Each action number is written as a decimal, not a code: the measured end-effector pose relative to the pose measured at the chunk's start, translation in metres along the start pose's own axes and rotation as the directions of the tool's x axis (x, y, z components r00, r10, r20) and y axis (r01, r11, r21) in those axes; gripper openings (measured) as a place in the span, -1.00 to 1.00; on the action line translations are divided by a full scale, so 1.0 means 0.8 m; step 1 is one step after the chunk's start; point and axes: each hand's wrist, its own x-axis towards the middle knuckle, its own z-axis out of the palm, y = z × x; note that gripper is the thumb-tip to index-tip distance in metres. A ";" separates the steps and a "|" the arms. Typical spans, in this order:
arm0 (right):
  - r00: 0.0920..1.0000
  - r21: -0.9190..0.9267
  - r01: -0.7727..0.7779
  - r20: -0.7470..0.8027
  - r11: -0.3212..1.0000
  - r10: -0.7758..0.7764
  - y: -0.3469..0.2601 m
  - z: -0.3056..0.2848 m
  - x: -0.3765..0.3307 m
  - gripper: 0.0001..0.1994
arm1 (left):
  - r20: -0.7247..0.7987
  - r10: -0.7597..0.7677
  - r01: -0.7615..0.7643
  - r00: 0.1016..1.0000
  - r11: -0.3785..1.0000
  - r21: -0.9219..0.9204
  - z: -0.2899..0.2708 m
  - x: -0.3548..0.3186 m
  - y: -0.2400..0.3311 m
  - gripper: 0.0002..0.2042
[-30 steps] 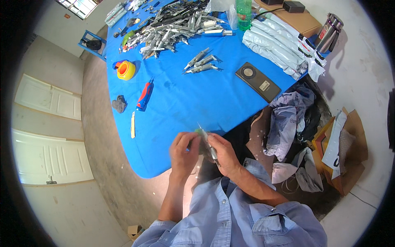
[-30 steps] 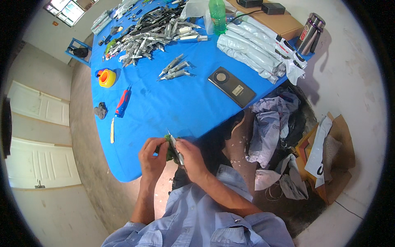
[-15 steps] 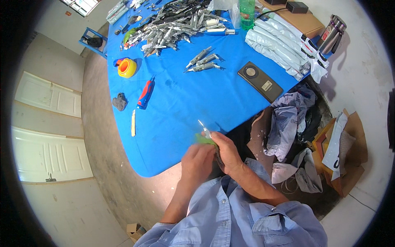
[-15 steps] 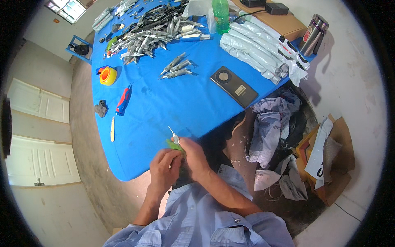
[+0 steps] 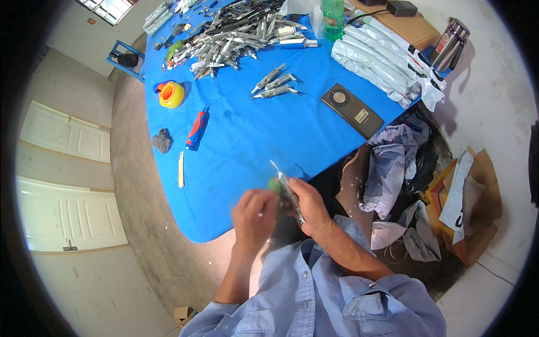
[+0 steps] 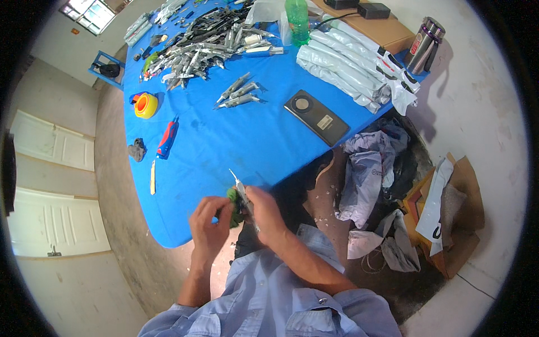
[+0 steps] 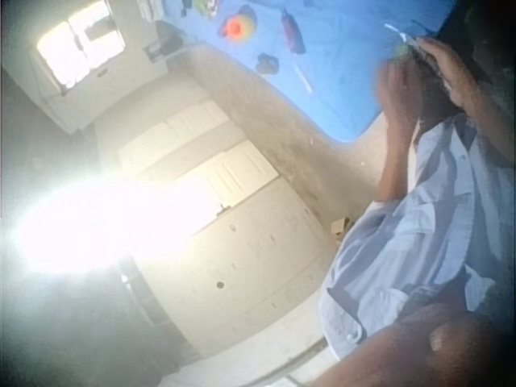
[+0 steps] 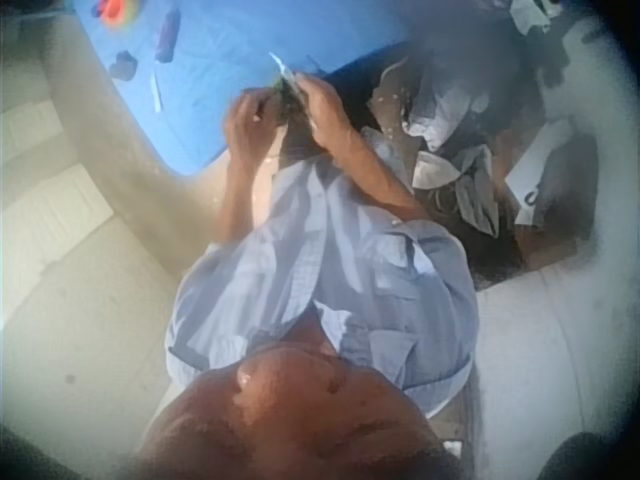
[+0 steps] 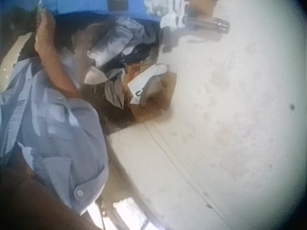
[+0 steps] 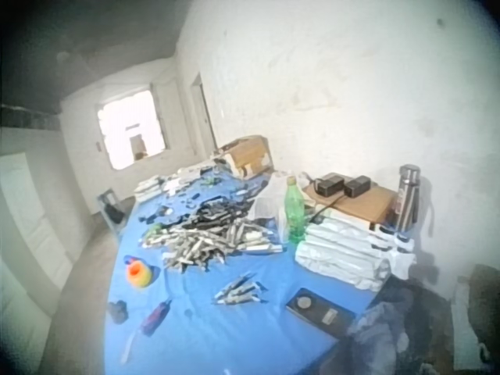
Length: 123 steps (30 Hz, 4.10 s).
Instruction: The person wipes a small metal component with a green cloth and inserts it into a larger cylindrical metal tool body by hand.
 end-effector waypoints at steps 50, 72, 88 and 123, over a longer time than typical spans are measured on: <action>0.995 0.193 0.061 0.068 0.979 -0.075 -0.001 0.002 -0.003 -0.69 | 0.025 0.105 -0.106 0.994 0.994 0.039 0.021 -0.006 0.000 -0.85; 0.999 0.072 0.035 -0.032 0.997 -0.033 -0.008 0.018 -0.012 -0.66 | 0.032 0.168 -0.171 0.985 0.975 0.145 0.013 -0.001 -0.008 -0.85; 0.990 -0.072 0.128 -0.055 0.989 -0.132 0.013 0.011 -0.005 -0.68 | 0.120 0.157 -0.172 0.980 0.978 0.120 0.011 -0.015 0.001 -0.81; 0.978 -0.213 0.197 -0.020 0.957 -0.206 -0.001 0.024 0.008 -0.70 | -0.090 -0.168 0.144 0.982 0.964 -0.225 0.009 0.016 -0.017 -0.91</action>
